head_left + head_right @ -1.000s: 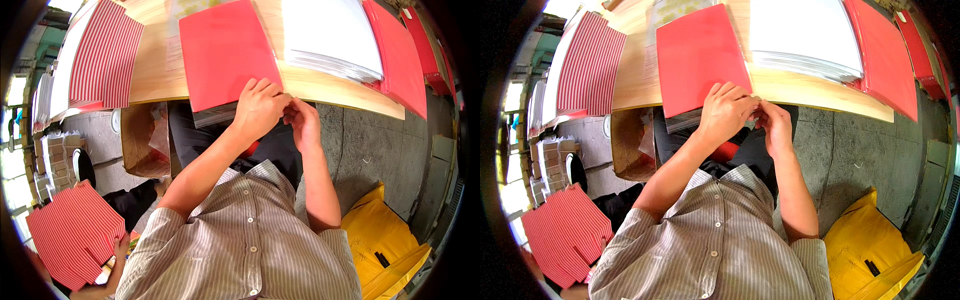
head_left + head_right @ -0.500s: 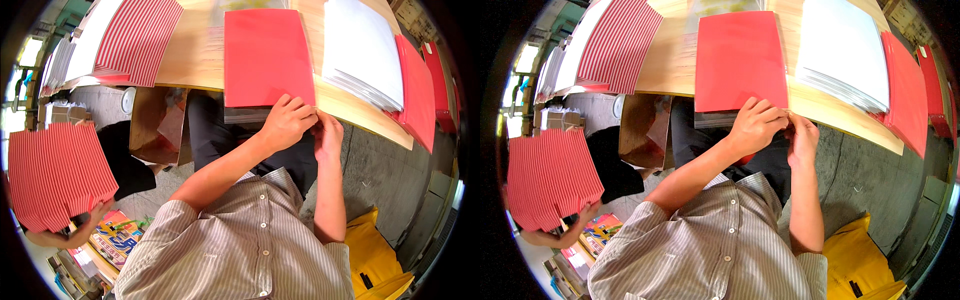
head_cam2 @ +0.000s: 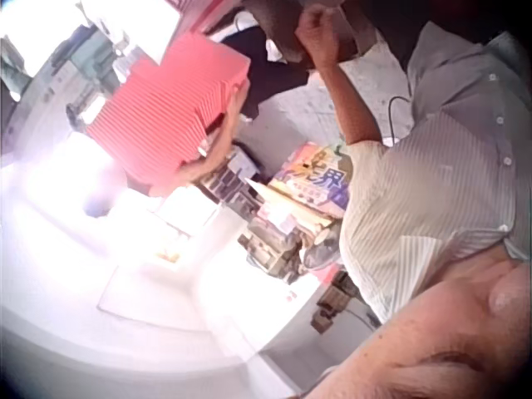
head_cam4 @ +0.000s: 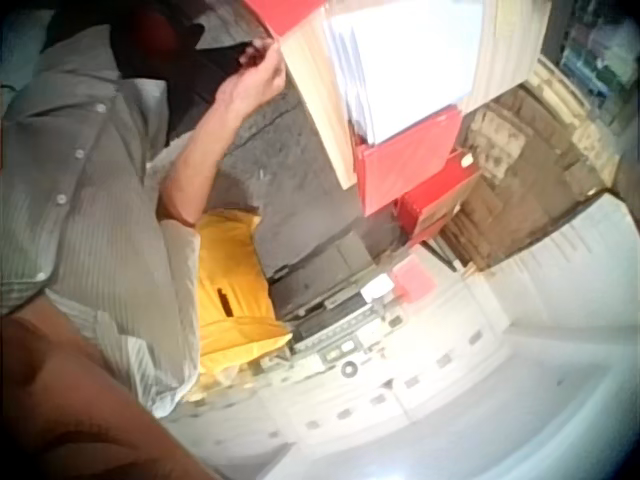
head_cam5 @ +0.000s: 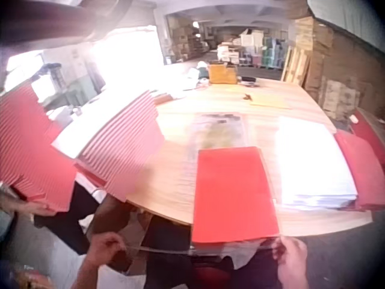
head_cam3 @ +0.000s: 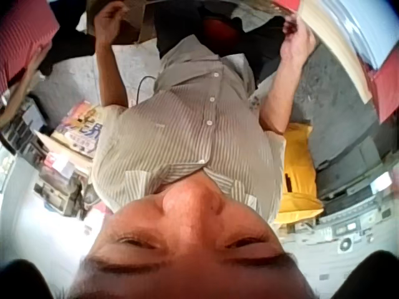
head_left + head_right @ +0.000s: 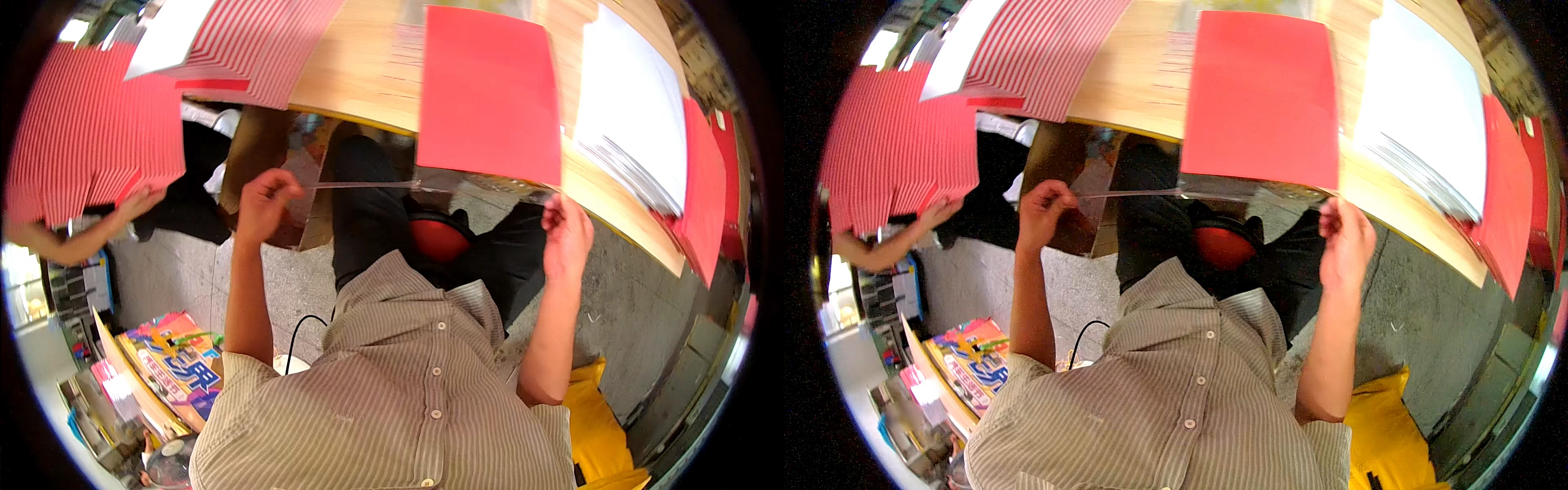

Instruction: The person sits at a wooden table and repeatedly inserts white and red sheets of paper into clear plastic sleeves. They handle the items one at a time, aligning the paper with the sleeve opening and sliding it in. The person stacks the completed packages on the table as they work.

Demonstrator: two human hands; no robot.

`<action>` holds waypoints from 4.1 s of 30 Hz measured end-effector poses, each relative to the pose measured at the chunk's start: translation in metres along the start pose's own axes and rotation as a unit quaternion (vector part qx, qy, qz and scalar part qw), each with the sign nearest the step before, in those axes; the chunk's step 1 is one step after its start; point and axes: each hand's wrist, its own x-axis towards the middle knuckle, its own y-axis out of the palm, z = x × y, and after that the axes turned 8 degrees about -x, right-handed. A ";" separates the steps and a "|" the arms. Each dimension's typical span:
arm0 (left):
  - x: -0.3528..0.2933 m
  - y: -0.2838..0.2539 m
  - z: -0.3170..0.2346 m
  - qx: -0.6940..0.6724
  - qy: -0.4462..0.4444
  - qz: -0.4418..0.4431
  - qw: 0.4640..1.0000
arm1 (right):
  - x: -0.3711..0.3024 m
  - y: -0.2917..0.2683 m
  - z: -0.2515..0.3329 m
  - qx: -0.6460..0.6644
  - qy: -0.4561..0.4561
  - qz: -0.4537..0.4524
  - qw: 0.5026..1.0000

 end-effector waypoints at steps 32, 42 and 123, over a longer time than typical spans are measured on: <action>0.057 -0.123 0.134 0.390 -0.131 -0.172 0.895 | -0.001 -0.007 0.010 -0.002 0.038 0.036 0.999; 0.020 0.122 -0.046 0.365 0.454 0.085 0.808 | -0.001 -0.003 0.018 -0.032 0.007 0.090 0.995; 0.052 0.196 -0.074 0.069 0.034 -0.003 0.997 | 0.033 0.027 0.049 -0.381 -0.169 0.046 0.908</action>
